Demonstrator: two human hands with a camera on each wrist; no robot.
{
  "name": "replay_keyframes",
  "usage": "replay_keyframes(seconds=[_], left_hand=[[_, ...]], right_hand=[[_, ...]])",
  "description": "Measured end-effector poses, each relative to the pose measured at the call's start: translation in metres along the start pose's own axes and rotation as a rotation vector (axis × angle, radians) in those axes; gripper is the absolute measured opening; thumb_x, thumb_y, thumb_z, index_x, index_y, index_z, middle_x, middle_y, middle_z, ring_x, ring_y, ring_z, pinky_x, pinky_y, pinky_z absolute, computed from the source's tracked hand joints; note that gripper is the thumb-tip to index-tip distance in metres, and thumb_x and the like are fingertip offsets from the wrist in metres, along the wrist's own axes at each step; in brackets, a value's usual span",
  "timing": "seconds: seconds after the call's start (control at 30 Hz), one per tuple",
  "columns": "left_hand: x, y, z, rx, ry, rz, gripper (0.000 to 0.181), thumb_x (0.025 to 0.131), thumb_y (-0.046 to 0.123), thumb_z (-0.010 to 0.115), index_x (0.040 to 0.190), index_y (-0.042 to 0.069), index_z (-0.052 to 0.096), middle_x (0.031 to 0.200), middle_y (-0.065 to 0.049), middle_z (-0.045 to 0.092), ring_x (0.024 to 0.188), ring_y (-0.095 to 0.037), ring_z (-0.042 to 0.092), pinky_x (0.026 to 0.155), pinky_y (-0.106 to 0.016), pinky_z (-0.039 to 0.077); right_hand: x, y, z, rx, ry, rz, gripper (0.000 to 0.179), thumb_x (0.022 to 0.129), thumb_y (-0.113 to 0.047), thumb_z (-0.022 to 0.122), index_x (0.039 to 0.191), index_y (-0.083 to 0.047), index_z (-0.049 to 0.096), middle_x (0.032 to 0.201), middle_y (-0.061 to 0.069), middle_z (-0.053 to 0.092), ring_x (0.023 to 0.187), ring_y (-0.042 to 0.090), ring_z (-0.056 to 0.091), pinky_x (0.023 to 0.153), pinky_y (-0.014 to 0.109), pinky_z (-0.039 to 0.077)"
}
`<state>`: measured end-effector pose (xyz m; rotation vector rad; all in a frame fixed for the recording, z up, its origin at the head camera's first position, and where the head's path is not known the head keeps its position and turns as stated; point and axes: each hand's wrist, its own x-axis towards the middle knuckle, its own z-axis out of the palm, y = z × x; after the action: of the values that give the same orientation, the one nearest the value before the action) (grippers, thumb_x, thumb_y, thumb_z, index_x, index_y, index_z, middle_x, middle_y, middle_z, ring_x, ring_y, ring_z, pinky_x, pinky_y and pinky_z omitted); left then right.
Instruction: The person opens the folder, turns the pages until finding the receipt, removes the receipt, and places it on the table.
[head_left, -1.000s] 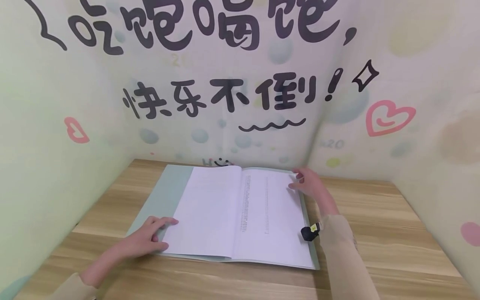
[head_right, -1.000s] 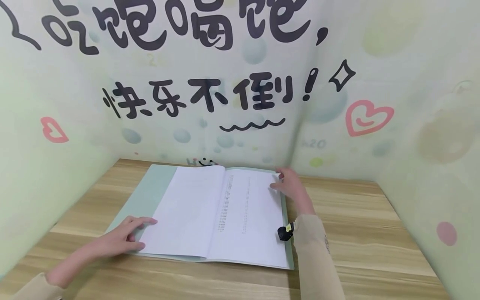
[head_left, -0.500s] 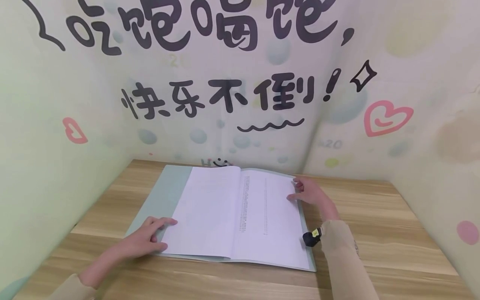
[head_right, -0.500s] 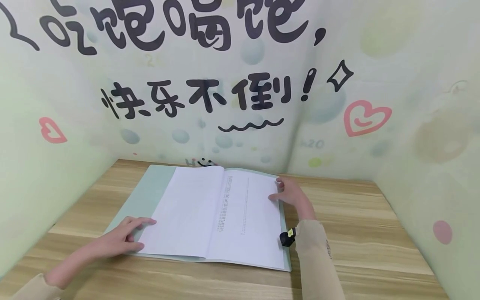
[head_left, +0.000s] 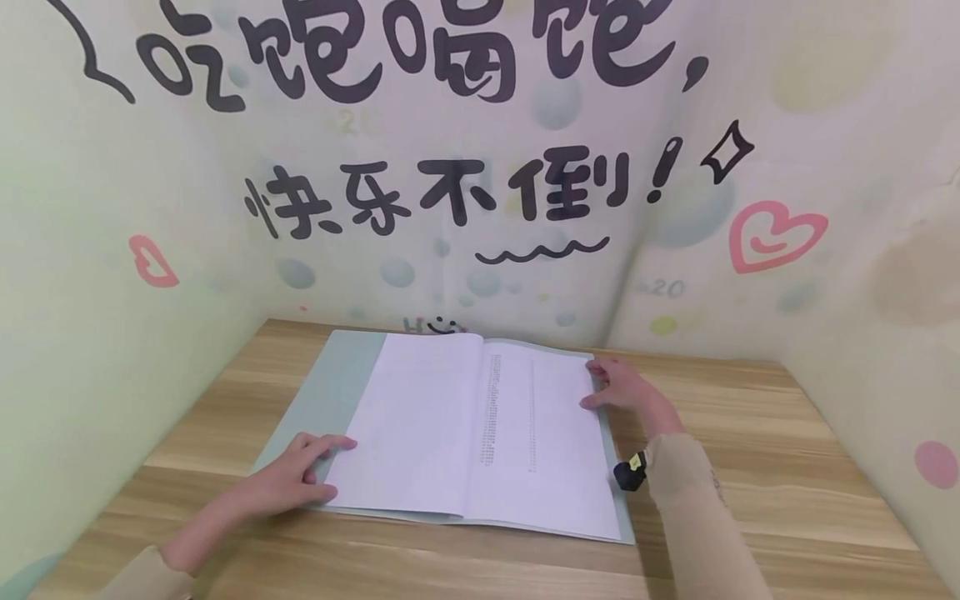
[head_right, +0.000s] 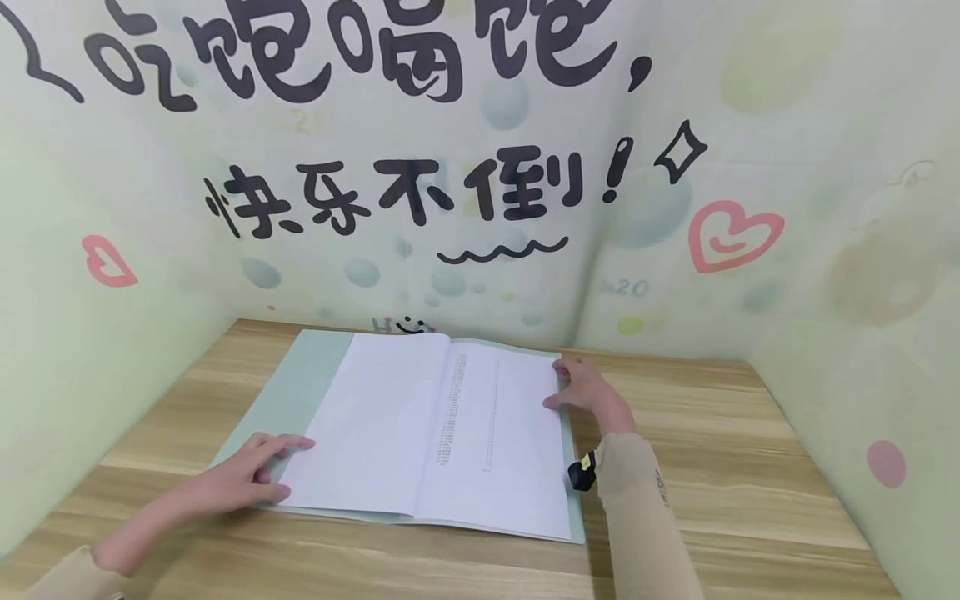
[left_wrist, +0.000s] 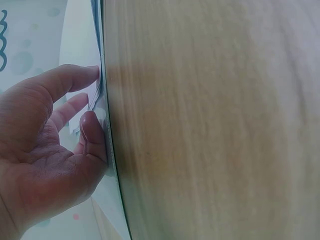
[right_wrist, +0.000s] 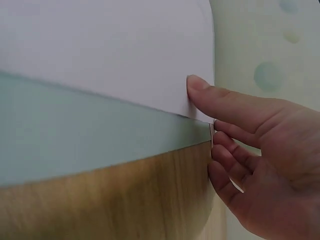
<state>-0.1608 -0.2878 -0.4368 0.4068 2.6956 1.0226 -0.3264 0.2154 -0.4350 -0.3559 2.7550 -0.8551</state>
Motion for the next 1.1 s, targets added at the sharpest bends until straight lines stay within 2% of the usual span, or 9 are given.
replay_keyframes(seconds=[0.2, 0.47, 0.6, 0.8, 1.1], left_hand=[[0.000, 0.001, -0.001, -0.008, -0.006, -0.007, 0.060, 0.083, 0.018, 0.075, 0.137, 0.014, 0.051, 0.110, -0.015, 0.038, 0.073, -0.007, 0.039, 0.064, -0.020, 0.035], [0.000, 0.002, 0.000, -0.003, -0.005, -0.014, 0.060, 0.083, 0.018, 0.075, 0.138, 0.014, 0.050, 0.110, -0.015, 0.038, 0.073, -0.008, 0.039, 0.064, -0.020, 0.036], [-0.001, 0.002, 0.001, -0.006, -0.004, -0.014, 0.060, 0.083, 0.017, 0.075, 0.137, 0.014, 0.051, 0.109, -0.015, 0.038, 0.073, -0.008, 0.038, 0.064, -0.020, 0.035], [-0.002, 0.004, 0.001, -0.005, 0.000, -0.013, 0.060, 0.083, 0.017, 0.076, 0.137, 0.014, 0.051, 0.109, -0.014, 0.038, 0.072, -0.008, 0.038, 0.064, -0.019, 0.035], [-0.003, 0.005, 0.001, -0.007, 0.005, -0.025, 0.061, 0.082, 0.018, 0.075, 0.138, 0.013, 0.051, 0.109, -0.014, 0.039, 0.073, -0.007, 0.038, 0.064, -0.020, 0.035]], right_hand=[[0.002, -0.001, -0.001, -0.046, 0.000, 0.011, 0.078, 0.081, -0.026, 0.081, 0.143, 0.003, 0.043, 0.142, 0.026, 0.049, 0.131, 0.043, 0.046, 0.110, 0.056, 0.037], [-0.001, -0.003, 0.004, -0.055, 0.035, 0.021, 0.075, 0.082, -0.026, 0.081, 0.142, 0.002, 0.045, 0.139, 0.025, 0.050, 0.127, 0.042, 0.048, 0.108, 0.057, 0.039], [-0.002, -0.002, 0.007, -0.063, 0.059, 0.013, 0.074, 0.081, -0.024, 0.081, 0.141, 0.002, 0.046, 0.134, 0.025, 0.052, 0.122, 0.042, 0.051, 0.105, 0.057, 0.041], [0.000, -0.001, 0.009, -0.077, 0.082, -0.044, 0.076, 0.079, -0.017, 0.082, 0.140, 0.006, 0.045, 0.123, 0.026, 0.057, 0.111, 0.039, 0.054, 0.102, 0.054, 0.044], [0.002, -0.003, 0.011, -0.055, 0.093, -0.058, 0.077, 0.080, -0.012, 0.081, 0.143, 0.006, 0.040, 0.120, 0.025, 0.059, 0.107, 0.036, 0.056, 0.100, 0.052, 0.047]])
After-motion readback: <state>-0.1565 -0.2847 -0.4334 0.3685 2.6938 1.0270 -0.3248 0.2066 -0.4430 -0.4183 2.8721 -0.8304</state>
